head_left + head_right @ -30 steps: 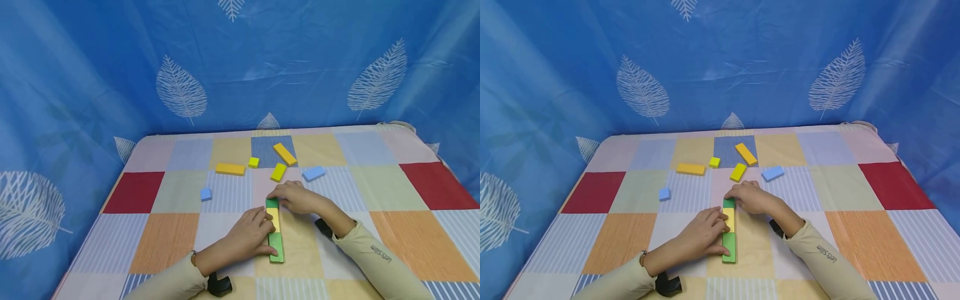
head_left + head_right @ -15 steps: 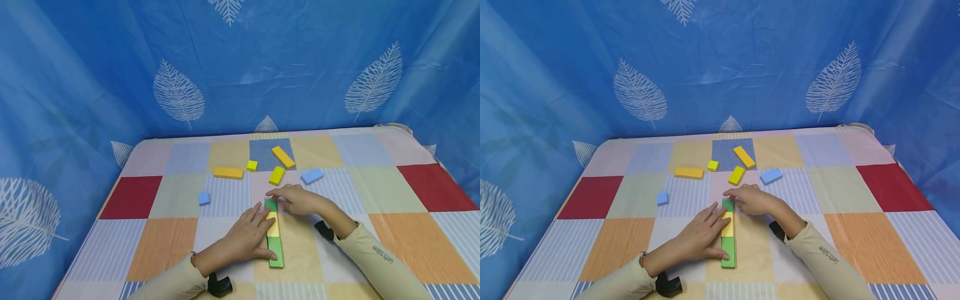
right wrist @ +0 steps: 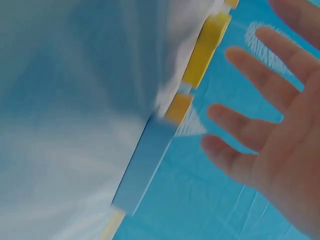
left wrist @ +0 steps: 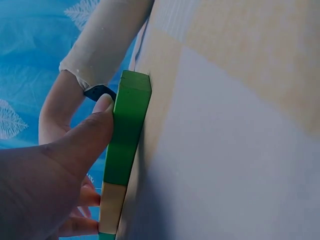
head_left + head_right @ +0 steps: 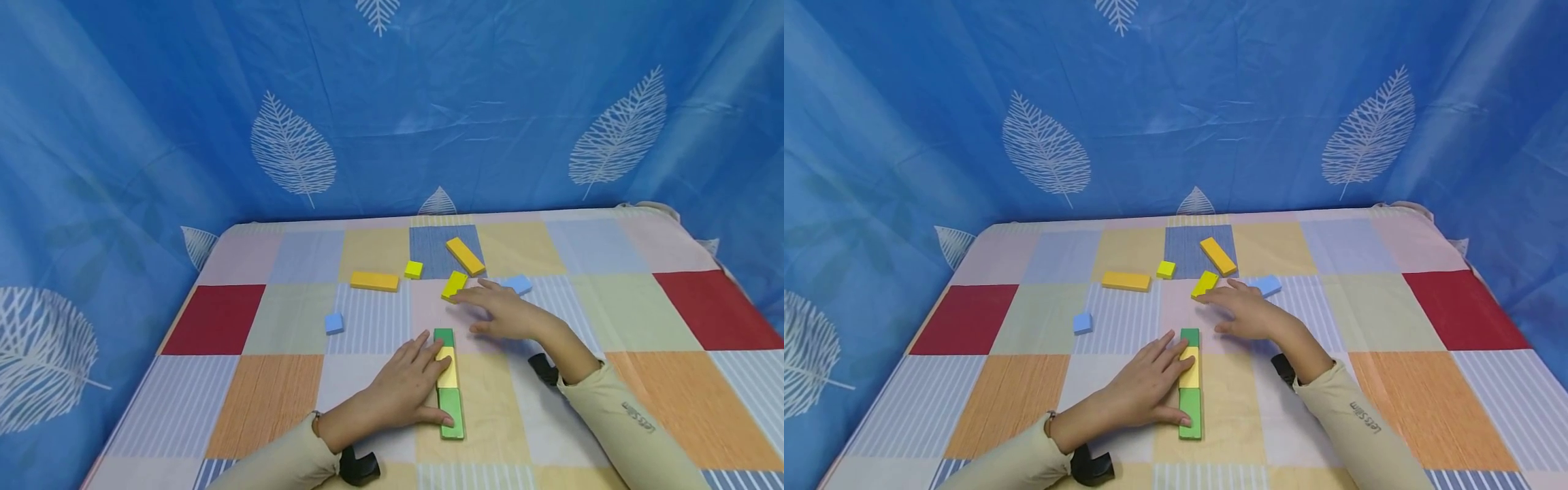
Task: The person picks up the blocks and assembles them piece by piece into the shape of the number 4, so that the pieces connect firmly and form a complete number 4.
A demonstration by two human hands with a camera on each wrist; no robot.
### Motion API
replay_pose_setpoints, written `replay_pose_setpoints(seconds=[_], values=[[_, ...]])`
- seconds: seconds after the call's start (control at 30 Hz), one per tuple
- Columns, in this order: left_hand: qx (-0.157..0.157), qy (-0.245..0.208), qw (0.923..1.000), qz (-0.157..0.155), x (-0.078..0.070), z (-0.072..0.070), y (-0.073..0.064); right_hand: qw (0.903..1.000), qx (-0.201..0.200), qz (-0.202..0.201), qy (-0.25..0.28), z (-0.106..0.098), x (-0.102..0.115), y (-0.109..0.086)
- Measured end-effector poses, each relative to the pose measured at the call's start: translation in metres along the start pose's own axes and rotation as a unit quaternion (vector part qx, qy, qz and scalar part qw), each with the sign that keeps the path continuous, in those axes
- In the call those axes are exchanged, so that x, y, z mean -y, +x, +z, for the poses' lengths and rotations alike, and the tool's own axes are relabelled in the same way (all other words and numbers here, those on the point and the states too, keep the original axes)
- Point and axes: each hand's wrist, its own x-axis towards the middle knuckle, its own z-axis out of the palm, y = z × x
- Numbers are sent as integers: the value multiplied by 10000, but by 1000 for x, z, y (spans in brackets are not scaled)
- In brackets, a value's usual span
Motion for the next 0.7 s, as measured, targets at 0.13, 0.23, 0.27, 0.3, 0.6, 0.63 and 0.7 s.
replay_pose_setpoints(seconds=[0.13, 0.23, 0.27, 0.3, 0.6, 0.63, 0.7], values=[[-25, -10, 10000, 1, 0, 1, 0, 9990, -287, 314, -135, -6, -15, -3], [-50, -17, 10000, 21, 0, 2, 0, 9973, -382, 612, -164, -11, -26, -6], [-48, -11, 10000, 27, 0, 2, 0, 9964, -394, 723, -186, -13, -30, -7], [-45, -7, 10000, 28, 0, 2, 0, 9955, -404, 830, -217, -14, -34, -8], [-36, -13, 10000, 19, 0, 2, -1, 9897, -318, 1285, -542, -22, -50, -14], [-43, -17, 10000, 25, 0, 2, -1, 9893, -300, 1303, -578, -22, -50, -14], [-54, -13, 10000, 39, 0, 2, -1, 9884, -275, 1341, -658, -22, -50, -14]])
